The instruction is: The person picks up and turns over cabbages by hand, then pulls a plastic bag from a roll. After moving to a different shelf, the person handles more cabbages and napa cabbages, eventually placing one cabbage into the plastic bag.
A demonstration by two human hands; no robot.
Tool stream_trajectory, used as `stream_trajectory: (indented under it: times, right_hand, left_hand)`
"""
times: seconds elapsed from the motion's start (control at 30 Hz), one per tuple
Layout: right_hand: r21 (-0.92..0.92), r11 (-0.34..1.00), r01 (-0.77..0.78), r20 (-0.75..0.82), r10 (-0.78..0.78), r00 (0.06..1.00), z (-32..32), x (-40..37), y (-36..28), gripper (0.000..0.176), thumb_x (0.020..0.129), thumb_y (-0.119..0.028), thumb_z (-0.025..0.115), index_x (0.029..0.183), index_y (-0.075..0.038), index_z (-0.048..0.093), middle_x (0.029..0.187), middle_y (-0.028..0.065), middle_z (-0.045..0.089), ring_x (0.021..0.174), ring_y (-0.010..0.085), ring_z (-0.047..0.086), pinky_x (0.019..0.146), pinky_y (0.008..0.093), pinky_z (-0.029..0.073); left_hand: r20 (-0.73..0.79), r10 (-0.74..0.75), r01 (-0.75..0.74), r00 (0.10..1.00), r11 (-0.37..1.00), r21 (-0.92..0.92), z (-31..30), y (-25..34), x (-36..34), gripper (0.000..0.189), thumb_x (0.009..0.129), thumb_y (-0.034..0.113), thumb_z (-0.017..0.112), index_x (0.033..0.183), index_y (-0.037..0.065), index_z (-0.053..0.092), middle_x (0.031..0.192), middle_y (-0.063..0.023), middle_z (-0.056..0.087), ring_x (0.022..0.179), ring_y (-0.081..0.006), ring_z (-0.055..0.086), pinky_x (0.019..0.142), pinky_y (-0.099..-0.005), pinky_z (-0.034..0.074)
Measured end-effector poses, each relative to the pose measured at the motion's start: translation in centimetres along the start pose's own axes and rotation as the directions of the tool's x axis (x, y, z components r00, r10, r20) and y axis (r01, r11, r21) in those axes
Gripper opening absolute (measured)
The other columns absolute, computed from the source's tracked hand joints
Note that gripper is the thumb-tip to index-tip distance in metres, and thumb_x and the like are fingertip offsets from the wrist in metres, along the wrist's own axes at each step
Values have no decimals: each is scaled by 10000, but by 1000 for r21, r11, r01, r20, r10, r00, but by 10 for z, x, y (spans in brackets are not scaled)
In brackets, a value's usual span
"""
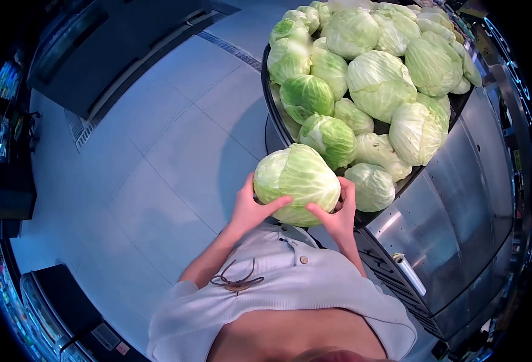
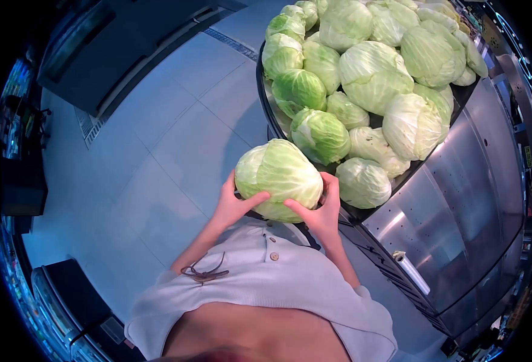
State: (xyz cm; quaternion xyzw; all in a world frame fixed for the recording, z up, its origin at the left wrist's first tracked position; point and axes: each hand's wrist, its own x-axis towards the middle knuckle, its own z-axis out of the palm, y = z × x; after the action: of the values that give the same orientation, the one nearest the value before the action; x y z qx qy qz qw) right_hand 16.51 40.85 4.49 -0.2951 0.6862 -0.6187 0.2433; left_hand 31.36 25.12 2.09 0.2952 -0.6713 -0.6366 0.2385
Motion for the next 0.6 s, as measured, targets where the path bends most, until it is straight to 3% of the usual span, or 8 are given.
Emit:
stream_trajectory:
  times: [0.2,0.4,0.6]
  right_hand:
    - [-130,991,27,10,-26,1000,71,49,-11,807,620,-227,923,1222,-19,427,1138,93,529,1027,181,567,872,325,498]
    - [-269,961,59,-40,-72,997,94,122,-18,816,601,-276,936,1190,-4,442,1102,93,543,1012,169,569,850,314,506]
    - [-120,989,85,-85,-96,992,109,226,-10,772,609,-251,926,1167,-9,449,1090,94,556,1006,174,575,846,315,498]
  left_hand:
    - [-10,44,-45,999,997,-62,-75,2,45,677,714,258,858,1216,-25,503,1119,-146,647,1028,-208,639,888,-341,515]
    - [52,32,-26,998,994,-105,-99,5,130,662,710,241,862,1207,-23,515,1112,-143,650,1007,-197,647,860,-330,526]
    - [75,12,-16,997,998,53,-120,24,238,658,692,206,873,1204,-32,534,1096,-144,663,971,-199,662,839,-331,542]
